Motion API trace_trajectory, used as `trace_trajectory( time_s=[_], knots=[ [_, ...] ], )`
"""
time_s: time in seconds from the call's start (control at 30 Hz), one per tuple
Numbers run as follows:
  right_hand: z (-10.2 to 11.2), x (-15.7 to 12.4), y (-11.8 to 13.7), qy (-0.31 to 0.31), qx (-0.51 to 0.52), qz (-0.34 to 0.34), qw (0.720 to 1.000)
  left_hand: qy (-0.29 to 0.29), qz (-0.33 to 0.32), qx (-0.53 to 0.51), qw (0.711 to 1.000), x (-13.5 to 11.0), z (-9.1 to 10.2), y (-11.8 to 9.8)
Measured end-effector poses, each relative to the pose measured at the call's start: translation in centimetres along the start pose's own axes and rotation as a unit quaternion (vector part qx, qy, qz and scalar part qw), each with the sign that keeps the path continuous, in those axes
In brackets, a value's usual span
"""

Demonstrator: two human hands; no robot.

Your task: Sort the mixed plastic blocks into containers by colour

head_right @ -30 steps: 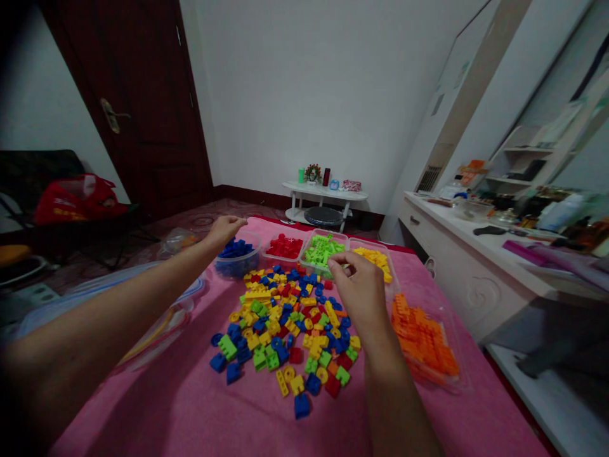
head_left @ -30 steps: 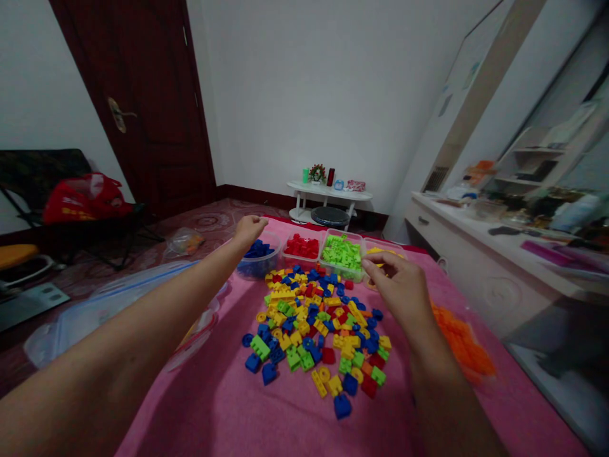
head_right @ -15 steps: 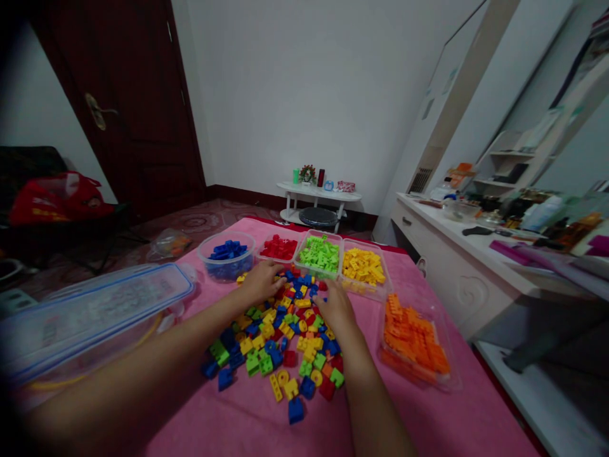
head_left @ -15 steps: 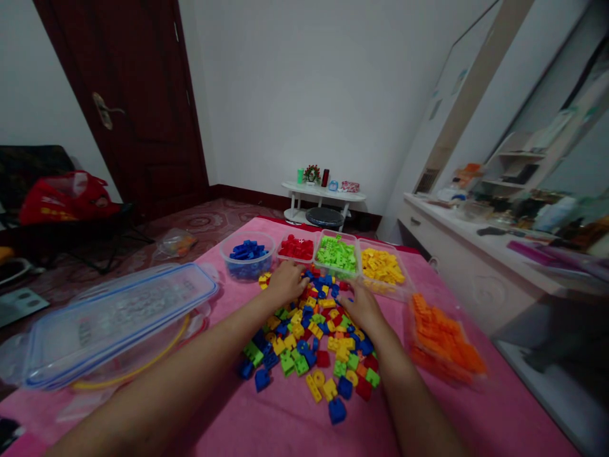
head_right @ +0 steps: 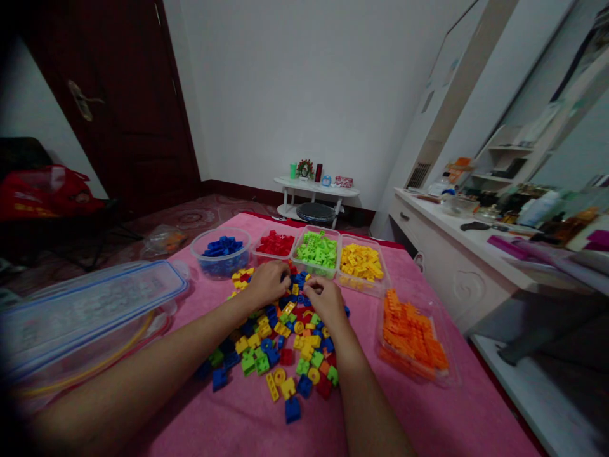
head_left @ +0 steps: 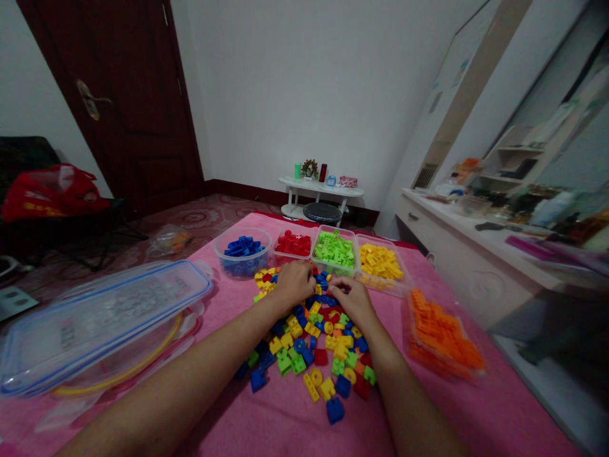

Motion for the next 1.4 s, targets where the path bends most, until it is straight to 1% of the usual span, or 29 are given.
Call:
trace_trajectory(
  time_s=[0.1,0.23,0.37,0.43,0.53,0.63,0.7,0.77,0.87,0.9,0.97,1.03,1.1,1.13,1.2,1.3,1.37,1.4],
  knots=[
    [0.0,0.0,0.0,-0.012,-0.002,-0.002,1.0,-0.014,0.019,0.001,1.0,0.2,-0.1,0.1],
    [0.0,-0.1,0.3,-0.004,-0.016,0.012,1.0,0.02,0.032,0.035,0.999,0.5,-0.3,0.1],
    [0.1,-0.2,0.4,-0.012,-0.022,0.0,1.0,0.038,0.036,0.034,0.998,0.5,-0.2,0.1],
    [0.2,-0.1,0.2,-0.032,-0.023,-0.009,0.999,0.031,0.028,0.029,0.999,0.3,-0.1,0.1],
    [0.3,0.1,-0.4,-0.071,-0.04,-0.008,0.997,-0.004,0.008,0.008,1.0,0.0,0.0,0.0],
    [0.1,0.2,-1.0,-0.076,-0.054,-0.007,0.996,-0.005,-0.006,-0.011,1.0,-0.1,-0.3,-0.2],
    [-0.2,0.2,-1.1,-0.055,-0.053,-0.01,0.997,0.003,-0.018,-0.009,1.0,0.0,-0.5,-0.5],
    [-0.3,0.1,-0.9,-0.016,-0.029,0.003,0.999,0.01,-0.038,-0.014,0.999,0.2,-0.6,-0.6],
    [-0.1,0.1,-0.3,0.04,0.059,0.016,0.997,0.042,-0.048,-0.05,0.997,0.6,-0.3,-0.6],
    [0.1,0.1,-0.2,0.043,0.095,0.006,0.994,0.048,-0.044,-0.061,0.996,0.7,-0.2,-0.4],
    [0.4,0.2,-0.1,0.024,0.142,-0.021,0.989,0.032,-0.038,-0.069,0.996,0.8,0.0,-0.2],
    [0.5,0.2,-0.1,-0.007,0.127,-0.025,0.992,0.008,-0.046,-0.069,0.997,0.8,0.1,0.0],
    [0.3,0.2,0.1,-0.012,0.075,-0.005,0.997,0.012,-0.07,-0.066,0.995,0.6,0.0,-0.2],
    [0.1,0.1,0.3,0.002,0.053,0.01,0.999,0.026,-0.084,-0.065,0.994,0.5,-0.1,-0.3],
    [-0.2,-0.1,1.0,0.055,0.039,0.036,0.997,0.058,-0.11,-0.073,0.99,0.1,0.2,-0.6],
    [-0.1,-0.5,2.4,0.128,0.068,0.037,0.989,0.092,-0.133,-0.103,0.982,-0.8,1.5,-0.6],
    [0.4,-1.0,3.4,0.164,0.095,0.013,0.982,0.078,-0.123,-0.112,0.983,-1.6,2.6,0.2],
    [0.6,-1.1,3.9,0.177,0.106,0.001,0.978,0.056,-0.11,-0.11,0.986,-2.0,3.1,0.8]
  ],
)
Point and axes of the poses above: each hand's wrist, its own x-axis towards the middle knuckle, its own z-axis out of the back of the hand, y = z × x, the point moved 1 cm from there along x, towards the middle knuckle, and after that the axes turned 10 degrees about y, right-handed, at the moved point
